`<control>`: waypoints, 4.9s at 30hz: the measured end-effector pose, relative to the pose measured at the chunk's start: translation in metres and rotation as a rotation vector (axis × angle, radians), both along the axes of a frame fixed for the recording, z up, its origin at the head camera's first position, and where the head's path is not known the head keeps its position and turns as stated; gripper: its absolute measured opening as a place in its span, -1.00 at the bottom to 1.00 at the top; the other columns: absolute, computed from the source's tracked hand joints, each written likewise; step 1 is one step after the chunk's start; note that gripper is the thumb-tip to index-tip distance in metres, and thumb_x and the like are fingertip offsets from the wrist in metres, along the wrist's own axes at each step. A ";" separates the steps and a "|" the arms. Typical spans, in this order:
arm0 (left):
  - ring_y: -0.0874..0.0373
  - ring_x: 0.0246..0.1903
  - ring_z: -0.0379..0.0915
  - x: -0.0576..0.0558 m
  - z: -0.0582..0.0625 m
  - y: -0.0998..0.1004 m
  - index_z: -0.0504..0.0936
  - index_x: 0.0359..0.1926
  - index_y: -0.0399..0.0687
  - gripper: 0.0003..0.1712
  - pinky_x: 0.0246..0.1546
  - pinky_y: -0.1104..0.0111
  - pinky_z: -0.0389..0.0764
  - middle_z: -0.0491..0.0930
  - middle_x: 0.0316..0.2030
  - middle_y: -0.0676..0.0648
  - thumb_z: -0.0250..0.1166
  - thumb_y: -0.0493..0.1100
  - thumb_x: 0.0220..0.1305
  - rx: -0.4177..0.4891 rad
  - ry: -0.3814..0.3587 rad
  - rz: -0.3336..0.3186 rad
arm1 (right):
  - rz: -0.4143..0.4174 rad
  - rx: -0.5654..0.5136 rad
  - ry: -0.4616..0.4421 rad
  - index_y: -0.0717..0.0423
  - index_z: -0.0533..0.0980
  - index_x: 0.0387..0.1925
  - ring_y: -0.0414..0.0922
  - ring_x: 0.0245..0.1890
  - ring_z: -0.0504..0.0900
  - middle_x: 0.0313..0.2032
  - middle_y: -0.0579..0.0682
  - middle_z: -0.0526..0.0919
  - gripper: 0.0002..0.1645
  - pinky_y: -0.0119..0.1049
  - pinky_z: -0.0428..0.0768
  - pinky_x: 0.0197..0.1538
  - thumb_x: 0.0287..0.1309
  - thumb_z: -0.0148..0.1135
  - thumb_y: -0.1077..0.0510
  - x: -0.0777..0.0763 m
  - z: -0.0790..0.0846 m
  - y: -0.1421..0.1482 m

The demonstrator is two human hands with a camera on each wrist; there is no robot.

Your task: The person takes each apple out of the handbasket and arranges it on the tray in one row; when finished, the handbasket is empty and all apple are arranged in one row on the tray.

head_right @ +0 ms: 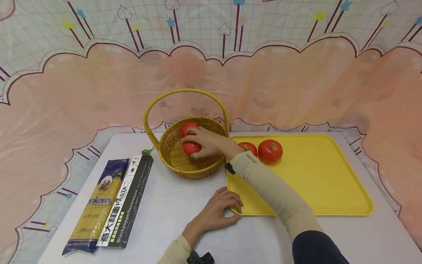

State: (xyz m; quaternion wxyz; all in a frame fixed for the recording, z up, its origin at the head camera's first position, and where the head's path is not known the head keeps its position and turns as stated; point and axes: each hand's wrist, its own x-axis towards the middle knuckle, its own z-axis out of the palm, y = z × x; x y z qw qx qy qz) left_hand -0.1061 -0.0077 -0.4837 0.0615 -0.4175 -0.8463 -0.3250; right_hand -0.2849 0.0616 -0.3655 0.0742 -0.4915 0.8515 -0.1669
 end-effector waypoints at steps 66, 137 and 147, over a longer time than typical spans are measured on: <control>0.40 0.04 0.39 -0.004 0.000 0.004 0.58 -0.40 0.28 -0.93 0.43 0.14 0.10 0.54 -0.19 0.30 0.33 0.02 0.14 0.023 -0.015 0.011 | -0.389 -0.547 -0.187 -0.22 0.34 0.27 0.03 0.29 0.27 0.35 -0.08 0.19 -0.23 0.21 0.41 0.20 0.00 0.40 0.12 0.051 -0.001 0.110; 0.41 0.03 0.40 -0.001 -0.003 0.003 0.57 -0.41 0.29 -0.91 0.41 0.13 0.13 0.54 -0.20 0.31 0.34 0.03 0.14 0.016 -0.043 0.015 | -0.834 -0.604 -0.041 -0.22 0.34 0.28 -0.04 0.17 0.30 0.34 -0.13 0.22 -0.29 -0.37 0.40 0.05 0.08 0.32 0.15 0.073 -0.016 0.229; 0.41 0.03 0.40 -0.001 -0.002 0.004 0.58 -0.41 0.28 -0.91 0.40 0.13 0.14 0.54 -0.19 0.31 0.35 0.01 0.12 0.017 -0.025 0.013 | -0.874 -0.565 -0.043 -0.19 0.33 0.29 -0.03 0.10 0.30 0.30 -0.05 0.22 -0.31 -0.41 0.36 0.00 0.11 0.30 0.09 0.074 -0.018 0.240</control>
